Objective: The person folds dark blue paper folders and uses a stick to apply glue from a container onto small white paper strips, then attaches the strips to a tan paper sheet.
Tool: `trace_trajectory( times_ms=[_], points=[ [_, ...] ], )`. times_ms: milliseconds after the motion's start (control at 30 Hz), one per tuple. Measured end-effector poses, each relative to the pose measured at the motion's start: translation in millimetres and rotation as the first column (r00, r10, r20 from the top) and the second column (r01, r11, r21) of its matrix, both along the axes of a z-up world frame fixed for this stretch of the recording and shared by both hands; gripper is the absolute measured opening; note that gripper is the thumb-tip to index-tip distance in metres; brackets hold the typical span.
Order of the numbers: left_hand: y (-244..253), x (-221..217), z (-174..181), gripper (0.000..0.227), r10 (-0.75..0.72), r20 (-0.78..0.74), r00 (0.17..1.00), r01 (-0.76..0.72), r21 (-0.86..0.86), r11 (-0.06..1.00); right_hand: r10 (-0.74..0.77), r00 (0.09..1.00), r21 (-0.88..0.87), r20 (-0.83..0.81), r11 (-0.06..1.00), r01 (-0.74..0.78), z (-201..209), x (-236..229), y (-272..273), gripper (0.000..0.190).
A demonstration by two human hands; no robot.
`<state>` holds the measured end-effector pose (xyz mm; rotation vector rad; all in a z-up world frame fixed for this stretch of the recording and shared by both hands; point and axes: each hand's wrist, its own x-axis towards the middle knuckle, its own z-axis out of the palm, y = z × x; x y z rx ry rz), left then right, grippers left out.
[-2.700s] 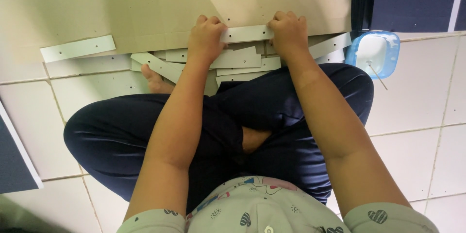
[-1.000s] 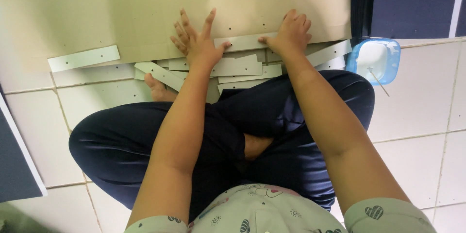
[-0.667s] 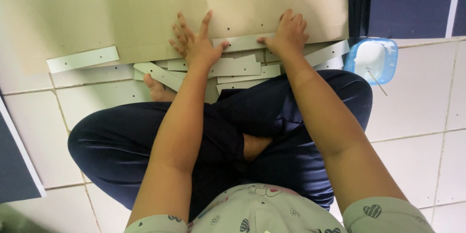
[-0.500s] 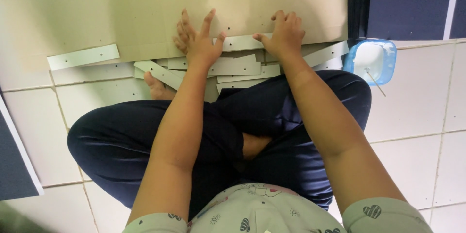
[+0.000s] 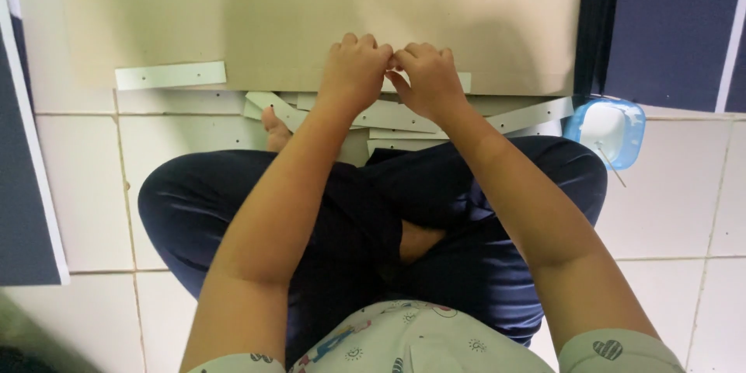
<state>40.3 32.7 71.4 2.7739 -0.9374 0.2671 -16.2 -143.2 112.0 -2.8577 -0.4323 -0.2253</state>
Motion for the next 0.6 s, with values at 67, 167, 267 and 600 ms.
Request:
trace_trajectory(
  times_ms=[67, 167, 267, 600],
  points=[
    [22.9, 8.6, 57.0, 0.015, -0.016, -0.177, 0.984, 0.044, 0.153, 0.987, 0.073, 0.997, 0.077, 0.017, 0.994, -0.075, 10.0, 12.0, 23.8, 0.011],
    [73.6, 24.0, 112.6, 0.021, 0.0, -0.413, 0.911, 0.14, 0.309, 0.941, 0.188, 0.982, 0.175, 0.028, 0.966, -0.19, 29.2, 30.3, 65.0, 0.005],
    [143.3, 37.0, 118.0, 0.037, 0.087, -0.496, 0.864, 0.127, 0.382, 0.916, 0.279, 0.96, 0.187, 0.028, 0.942, -0.279, 31.2, 52.9, 111.0, 0.005],
    [340.5, 35.4, 15.2, 0.065, 0.328, -0.278, 0.903, -0.19, 0.426, 0.884, 0.389, 0.916, 0.02, -0.099, 0.921, -0.389, -22.7, 113.3, 284.9, 0.019]
  ],
)
